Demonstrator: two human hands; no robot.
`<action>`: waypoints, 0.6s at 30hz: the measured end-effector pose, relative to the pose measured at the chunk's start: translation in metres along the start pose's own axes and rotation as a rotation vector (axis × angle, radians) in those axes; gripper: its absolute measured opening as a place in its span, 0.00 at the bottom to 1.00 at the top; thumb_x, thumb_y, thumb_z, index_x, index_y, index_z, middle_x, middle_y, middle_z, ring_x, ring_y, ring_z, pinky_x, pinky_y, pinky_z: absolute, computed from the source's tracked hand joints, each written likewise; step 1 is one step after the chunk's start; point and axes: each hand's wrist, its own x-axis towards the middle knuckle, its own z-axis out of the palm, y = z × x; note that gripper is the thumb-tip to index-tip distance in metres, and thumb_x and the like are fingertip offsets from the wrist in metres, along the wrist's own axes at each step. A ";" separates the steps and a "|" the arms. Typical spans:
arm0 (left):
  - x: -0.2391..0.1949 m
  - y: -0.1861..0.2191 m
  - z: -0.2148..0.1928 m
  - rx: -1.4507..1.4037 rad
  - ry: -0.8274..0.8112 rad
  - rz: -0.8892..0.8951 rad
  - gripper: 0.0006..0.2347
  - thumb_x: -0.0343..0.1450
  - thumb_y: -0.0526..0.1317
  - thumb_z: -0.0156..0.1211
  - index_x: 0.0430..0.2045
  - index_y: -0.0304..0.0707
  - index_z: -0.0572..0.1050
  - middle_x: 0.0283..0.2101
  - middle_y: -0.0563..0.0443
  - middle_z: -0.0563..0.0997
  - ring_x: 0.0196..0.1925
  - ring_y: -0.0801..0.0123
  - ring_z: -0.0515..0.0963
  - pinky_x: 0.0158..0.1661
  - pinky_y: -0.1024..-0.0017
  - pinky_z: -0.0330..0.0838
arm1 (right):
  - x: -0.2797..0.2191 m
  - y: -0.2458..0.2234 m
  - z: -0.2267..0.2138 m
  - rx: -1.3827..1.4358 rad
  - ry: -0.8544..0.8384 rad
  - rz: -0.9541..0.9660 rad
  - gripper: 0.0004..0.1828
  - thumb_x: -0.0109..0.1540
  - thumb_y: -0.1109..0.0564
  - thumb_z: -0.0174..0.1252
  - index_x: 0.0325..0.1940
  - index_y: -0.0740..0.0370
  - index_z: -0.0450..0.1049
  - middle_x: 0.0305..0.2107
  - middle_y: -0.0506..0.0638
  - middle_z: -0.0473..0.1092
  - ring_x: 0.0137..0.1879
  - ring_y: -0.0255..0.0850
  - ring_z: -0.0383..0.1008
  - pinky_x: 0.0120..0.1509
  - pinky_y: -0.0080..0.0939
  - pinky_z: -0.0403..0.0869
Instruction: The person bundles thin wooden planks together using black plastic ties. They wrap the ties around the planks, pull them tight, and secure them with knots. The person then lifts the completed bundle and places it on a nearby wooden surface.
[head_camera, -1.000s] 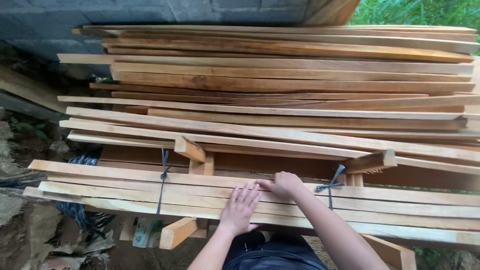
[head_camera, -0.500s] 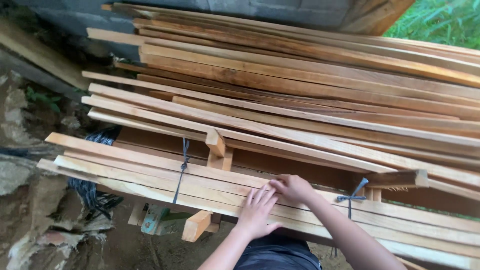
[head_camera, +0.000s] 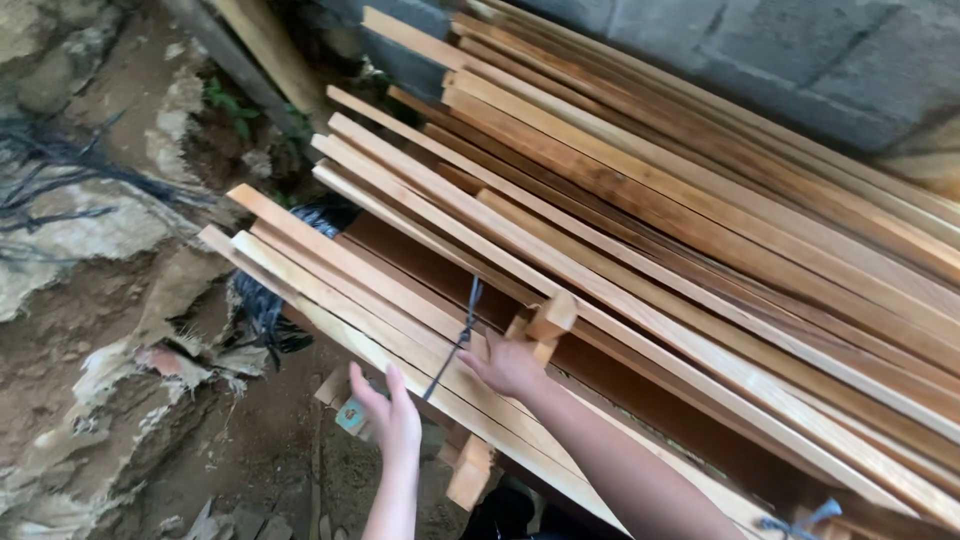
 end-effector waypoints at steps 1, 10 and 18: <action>0.006 -0.009 0.010 -0.002 0.013 -0.008 0.32 0.77 0.52 0.45 0.71 0.27 0.49 0.76 0.31 0.54 0.74 0.46 0.59 0.69 0.48 0.52 | 0.014 0.000 0.003 -0.011 -0.006 -0.009 0.51 0.66 0.23 0.40 0.77 0.66 0.50 0.49 0.70 0.73 0.55 0.59 0.78 0.59 0.54 0.77; 0.007 -0.121 0.083 -0.581 0.023 -0.794 0.41 0.71 0.57 0.54 0.74 0.36 0.43 0.75 0.40 0.56 0.76 0.55 0.57 0.71 0.56 0.51 | 0.072 -0.005 0.006 0.102 -0.227 0.101 0.52 0.56 0.13 0.47 0.35 0.68 0.81 0.31 0.58 0.78 0.37 0.48 0.80 0.39 0.47 0.74; 0.010 -0.112 0.078 -0.743 0.051 -0.930 0.42 0.69 0.57 0.56 0.74 0.47 0.39 0.73 0.43 0.58 0.73 0.55 0.61 0.68 0.55 0.58 | 0.092 -0.008 0.001 0.468 -0.406 -0.065 0.36 0.50 0.21 0.59 0.46 0.46 0.86 0.41 0.53 0.82 0.50 0.45 0.79 0.59 0.47 0.72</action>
